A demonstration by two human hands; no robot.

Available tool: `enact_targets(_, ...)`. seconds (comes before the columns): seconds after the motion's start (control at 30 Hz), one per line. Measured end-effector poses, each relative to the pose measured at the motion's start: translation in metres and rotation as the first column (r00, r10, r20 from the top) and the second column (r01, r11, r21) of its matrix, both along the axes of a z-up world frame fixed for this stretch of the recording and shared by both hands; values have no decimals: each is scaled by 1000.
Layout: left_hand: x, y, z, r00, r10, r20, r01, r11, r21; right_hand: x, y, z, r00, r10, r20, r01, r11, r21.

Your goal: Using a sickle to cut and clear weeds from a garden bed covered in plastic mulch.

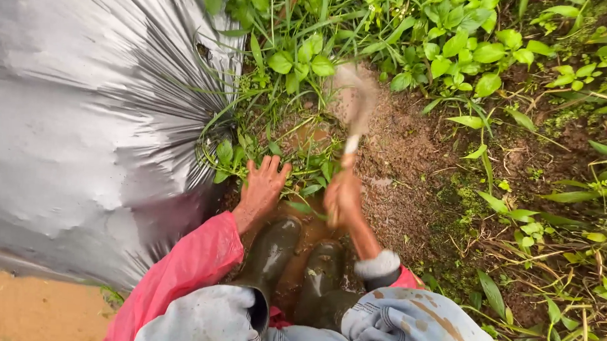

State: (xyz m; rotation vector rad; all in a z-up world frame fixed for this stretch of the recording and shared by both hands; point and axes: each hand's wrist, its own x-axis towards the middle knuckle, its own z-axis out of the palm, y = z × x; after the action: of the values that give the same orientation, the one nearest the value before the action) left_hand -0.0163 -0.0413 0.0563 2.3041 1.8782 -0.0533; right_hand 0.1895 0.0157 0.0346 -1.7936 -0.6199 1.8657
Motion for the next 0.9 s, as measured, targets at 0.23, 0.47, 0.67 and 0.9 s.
enact_targets(0.23, -1, -2, -1, 1000, 1, -32, 0, 1000, 1, 12, 16, 22, 993, 100, 67, -98, 995, -33)
enact_targets(0.47, 0, 0, 4, 1000, -17, 12, 16, 996, 93, 14, -32, 30, 963, 268, -5, -267, 961, -72)
enact_targets(0.67, 2, -3, 1, 1000, -7, 5, 7, 996, 84, 1, 0, 59, 987, 162, -20, -162, 986, -24)
enact_targets(0.9, -1, -3, -10, 999, -24, -21, 26, 995, 96, 19, -5, 11, 991, 134, -19, -135, 989, -64)
